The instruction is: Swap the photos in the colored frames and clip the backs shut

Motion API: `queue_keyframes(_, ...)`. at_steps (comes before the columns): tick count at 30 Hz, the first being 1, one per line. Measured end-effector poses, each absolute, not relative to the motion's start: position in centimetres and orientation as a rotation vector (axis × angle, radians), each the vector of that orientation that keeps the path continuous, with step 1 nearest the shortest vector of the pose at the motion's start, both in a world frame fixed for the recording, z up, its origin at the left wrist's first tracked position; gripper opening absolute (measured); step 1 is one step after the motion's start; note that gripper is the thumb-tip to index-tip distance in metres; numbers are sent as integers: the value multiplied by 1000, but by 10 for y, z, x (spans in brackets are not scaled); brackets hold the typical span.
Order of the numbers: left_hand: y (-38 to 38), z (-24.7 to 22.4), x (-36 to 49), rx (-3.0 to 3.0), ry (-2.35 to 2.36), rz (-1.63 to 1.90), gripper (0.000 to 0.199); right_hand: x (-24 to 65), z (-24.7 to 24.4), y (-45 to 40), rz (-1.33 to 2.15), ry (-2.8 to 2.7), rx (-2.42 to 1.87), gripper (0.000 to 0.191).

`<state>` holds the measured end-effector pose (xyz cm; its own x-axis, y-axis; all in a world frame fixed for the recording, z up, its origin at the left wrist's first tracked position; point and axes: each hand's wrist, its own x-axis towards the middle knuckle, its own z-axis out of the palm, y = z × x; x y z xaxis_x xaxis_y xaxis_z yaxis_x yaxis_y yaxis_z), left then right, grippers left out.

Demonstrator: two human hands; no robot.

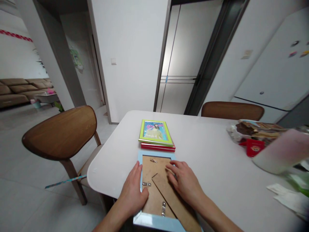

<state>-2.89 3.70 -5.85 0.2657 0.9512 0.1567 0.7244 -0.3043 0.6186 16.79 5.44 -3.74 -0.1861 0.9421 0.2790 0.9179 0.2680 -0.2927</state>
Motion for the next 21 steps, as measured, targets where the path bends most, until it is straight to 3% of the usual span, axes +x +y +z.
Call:
queue_keyframes(6, 37, -60, -30, 2100, 1501, 726, 65, 130, -32, 56, 494, -2268, -1360, 20)
queue_keyframes(15, 36, -59, -27, 2242, 1537, 640, 62, 107, -38, 51, 319, -2228, -1460, 10)
queue_keyframes(21, 37, -58, -26, 2196, 1551, 680, 60, 144, -22, 36, 709, -2344, -1218, 27)
